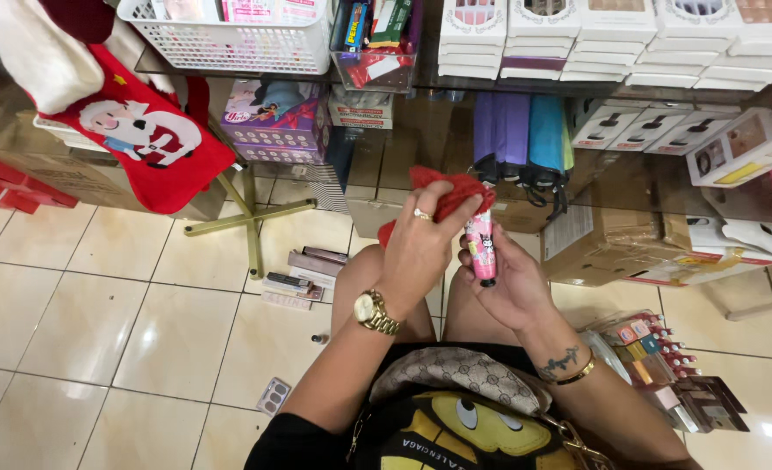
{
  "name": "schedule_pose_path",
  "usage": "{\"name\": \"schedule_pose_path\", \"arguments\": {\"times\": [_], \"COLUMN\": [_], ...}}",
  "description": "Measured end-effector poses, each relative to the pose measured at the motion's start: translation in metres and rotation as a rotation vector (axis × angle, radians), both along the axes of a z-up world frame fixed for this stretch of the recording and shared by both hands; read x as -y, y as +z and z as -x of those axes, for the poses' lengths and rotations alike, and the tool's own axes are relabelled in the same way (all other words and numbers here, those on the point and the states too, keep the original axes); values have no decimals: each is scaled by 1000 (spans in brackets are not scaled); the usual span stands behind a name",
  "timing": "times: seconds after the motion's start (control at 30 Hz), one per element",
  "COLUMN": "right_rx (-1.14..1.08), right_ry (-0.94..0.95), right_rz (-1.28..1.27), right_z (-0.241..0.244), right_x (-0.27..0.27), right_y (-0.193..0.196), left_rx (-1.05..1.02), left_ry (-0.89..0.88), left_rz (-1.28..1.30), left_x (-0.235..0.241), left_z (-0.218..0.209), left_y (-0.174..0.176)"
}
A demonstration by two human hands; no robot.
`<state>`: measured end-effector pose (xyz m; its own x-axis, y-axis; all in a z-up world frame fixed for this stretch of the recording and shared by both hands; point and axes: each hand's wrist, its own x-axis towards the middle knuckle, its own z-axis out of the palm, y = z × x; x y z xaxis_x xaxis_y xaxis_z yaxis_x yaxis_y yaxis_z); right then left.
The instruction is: The person picks up cosmetic packages from a shelf and wipes each one with a cloth before placing them back.
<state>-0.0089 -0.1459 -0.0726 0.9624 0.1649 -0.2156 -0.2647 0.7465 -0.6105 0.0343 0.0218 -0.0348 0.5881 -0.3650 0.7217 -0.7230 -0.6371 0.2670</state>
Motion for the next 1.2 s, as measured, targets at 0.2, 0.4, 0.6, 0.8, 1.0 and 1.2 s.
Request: {"name": "schedule_pose_path", "arguments": {"times": [0.2, 0.4, 0.6, 0.8, 1.0, 1.2], "right_rx": [-87, -120, -82, -34, -102, -171], "right_ry": [-23, -54, -12, -45, -10, -10], "right_rz": [-83, -100, 21, 70, -72, -126], "right_z": [-7, 6, 0, 3, 8, 6], "right_x": [3, -7, -4, -8, -18, -13], "right_y": [-4, 34, 6, 12, 48, 34], "left_rx": [10, -57, 37, 32, -87, -10], "left_ry": [-85, -115, -25, -1, -100, -111], "left_rz": [-63, -132, -97, -46, -19, -36], "left_x": [12, 9, 1, 6, 10, 6], "left_z": [25, 73, 19, 0, 65, 67], "left_y": [-23, -34, -9, 0, -17, -34]}}
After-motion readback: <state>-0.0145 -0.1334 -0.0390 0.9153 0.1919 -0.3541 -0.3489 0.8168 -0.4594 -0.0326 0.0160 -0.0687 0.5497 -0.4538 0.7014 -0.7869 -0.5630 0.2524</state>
